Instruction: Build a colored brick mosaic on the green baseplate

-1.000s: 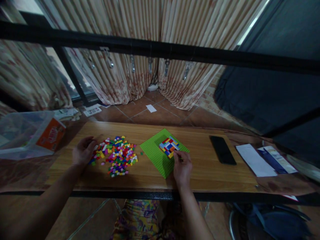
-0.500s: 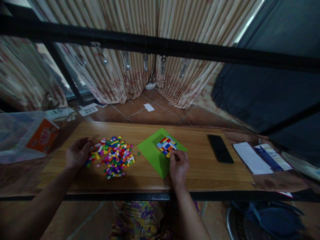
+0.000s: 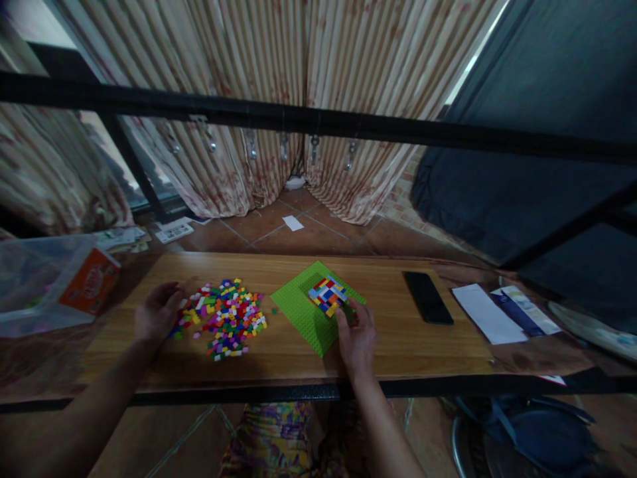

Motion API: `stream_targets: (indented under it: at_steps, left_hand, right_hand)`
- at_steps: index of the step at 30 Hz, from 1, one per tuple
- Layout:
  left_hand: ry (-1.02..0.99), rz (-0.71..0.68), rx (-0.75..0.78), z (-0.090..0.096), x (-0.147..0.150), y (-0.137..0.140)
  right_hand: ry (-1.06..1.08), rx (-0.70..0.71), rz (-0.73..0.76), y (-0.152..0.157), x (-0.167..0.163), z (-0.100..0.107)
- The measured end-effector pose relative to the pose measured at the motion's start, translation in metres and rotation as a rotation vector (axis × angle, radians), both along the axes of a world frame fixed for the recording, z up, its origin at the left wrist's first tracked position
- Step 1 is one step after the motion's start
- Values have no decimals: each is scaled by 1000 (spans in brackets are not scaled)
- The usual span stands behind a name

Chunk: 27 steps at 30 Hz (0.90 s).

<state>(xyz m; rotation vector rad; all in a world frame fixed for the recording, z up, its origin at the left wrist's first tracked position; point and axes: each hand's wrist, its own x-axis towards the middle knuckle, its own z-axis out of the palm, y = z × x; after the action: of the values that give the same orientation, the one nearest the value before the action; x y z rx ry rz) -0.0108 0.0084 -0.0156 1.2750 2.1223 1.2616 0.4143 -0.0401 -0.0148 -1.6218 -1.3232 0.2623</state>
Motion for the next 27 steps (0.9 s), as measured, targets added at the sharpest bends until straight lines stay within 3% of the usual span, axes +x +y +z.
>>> stream_targets:
  at_steps: [3,9,20,27]
  left_hand:
    - [-1,-11,11,-2,-2,1]
    - [32,-4,37,1,-4,1]
    - [-71,-25,105,-11,-4,3]
    - [-127,-26,138,-15,-3,4]
  right_hand:
    - [-175,-73,24,10,-6,5]
    - [-445,-347,305,44,6,9]
    - [-538,-334,610,81,70,15]
    - [-498,-329,824,68,56,22]
